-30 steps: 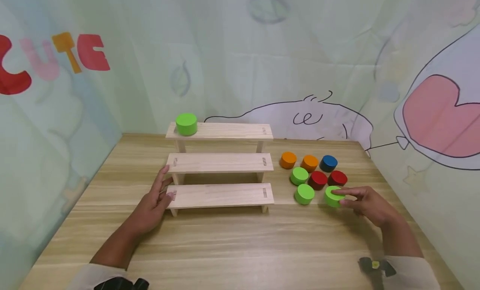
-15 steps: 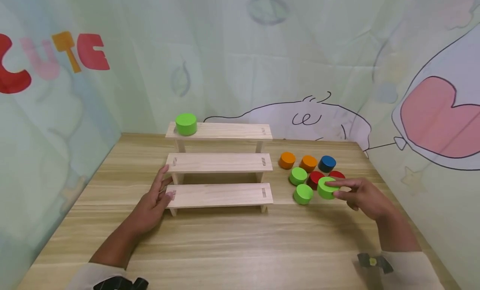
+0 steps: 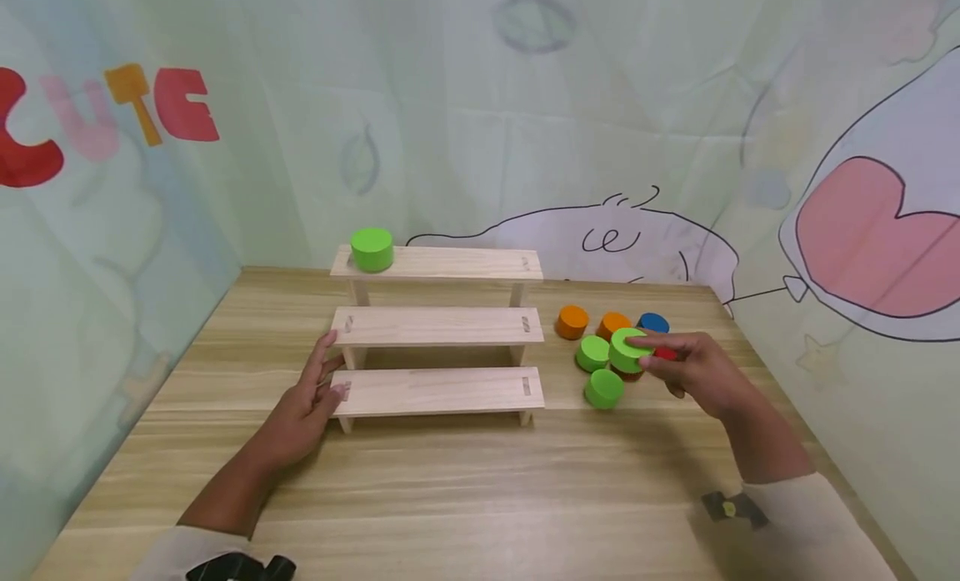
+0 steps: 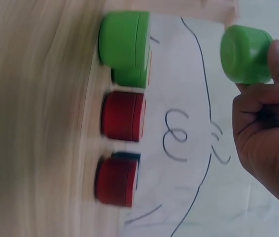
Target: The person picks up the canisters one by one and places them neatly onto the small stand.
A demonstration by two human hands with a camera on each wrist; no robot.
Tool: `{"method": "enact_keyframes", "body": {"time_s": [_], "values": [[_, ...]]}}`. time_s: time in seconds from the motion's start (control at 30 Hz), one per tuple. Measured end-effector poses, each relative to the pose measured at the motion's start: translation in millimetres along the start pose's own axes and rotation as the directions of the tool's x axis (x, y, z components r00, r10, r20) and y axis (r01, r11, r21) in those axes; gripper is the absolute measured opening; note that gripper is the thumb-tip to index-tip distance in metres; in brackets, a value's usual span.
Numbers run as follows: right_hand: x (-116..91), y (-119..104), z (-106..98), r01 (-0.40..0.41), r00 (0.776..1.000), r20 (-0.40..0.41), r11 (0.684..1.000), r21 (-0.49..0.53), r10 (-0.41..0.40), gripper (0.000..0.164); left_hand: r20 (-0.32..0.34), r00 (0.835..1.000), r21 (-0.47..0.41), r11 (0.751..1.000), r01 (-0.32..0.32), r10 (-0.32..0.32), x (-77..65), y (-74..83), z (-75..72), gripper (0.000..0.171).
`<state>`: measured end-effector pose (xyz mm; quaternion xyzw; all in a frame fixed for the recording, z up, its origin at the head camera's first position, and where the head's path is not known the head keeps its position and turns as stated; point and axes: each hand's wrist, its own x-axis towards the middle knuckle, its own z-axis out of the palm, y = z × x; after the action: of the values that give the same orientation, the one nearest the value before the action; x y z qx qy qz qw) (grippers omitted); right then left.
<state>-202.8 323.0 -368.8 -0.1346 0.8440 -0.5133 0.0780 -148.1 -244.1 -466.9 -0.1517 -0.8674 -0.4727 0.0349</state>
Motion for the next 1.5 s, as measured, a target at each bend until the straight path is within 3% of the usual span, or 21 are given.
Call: {"method": "enact_keyframes", "body": {"time_s": [0.67, 1.03, 1.5], "values": [[52, -57, 48, 0.082, 0.984, -0.165, 0.99, 0.111, -0.063, 0.042, 0.002, 1.0, -0.022, 1.0, -0.002, 0.002, -3.9, -4.9, 0.3, 0.08], [76, -90, 69, 0.136, 0.976, -0.196, 0.973, 0.187, -0.099, 0.041, 0.0, 1.0, -0.018, 1.0, -0.007, 0.007, -4.6, -2.6, 0.9, 0.081], [106, -122, 90, 0.177, 0.976, -0.168, 0.959, 0.22, -0.141, 0.04, 0.013, 1.0, -0.028, 1.0, -0.006, 0.006, 0.0, -0.7, 0.2, 0.08]]}}
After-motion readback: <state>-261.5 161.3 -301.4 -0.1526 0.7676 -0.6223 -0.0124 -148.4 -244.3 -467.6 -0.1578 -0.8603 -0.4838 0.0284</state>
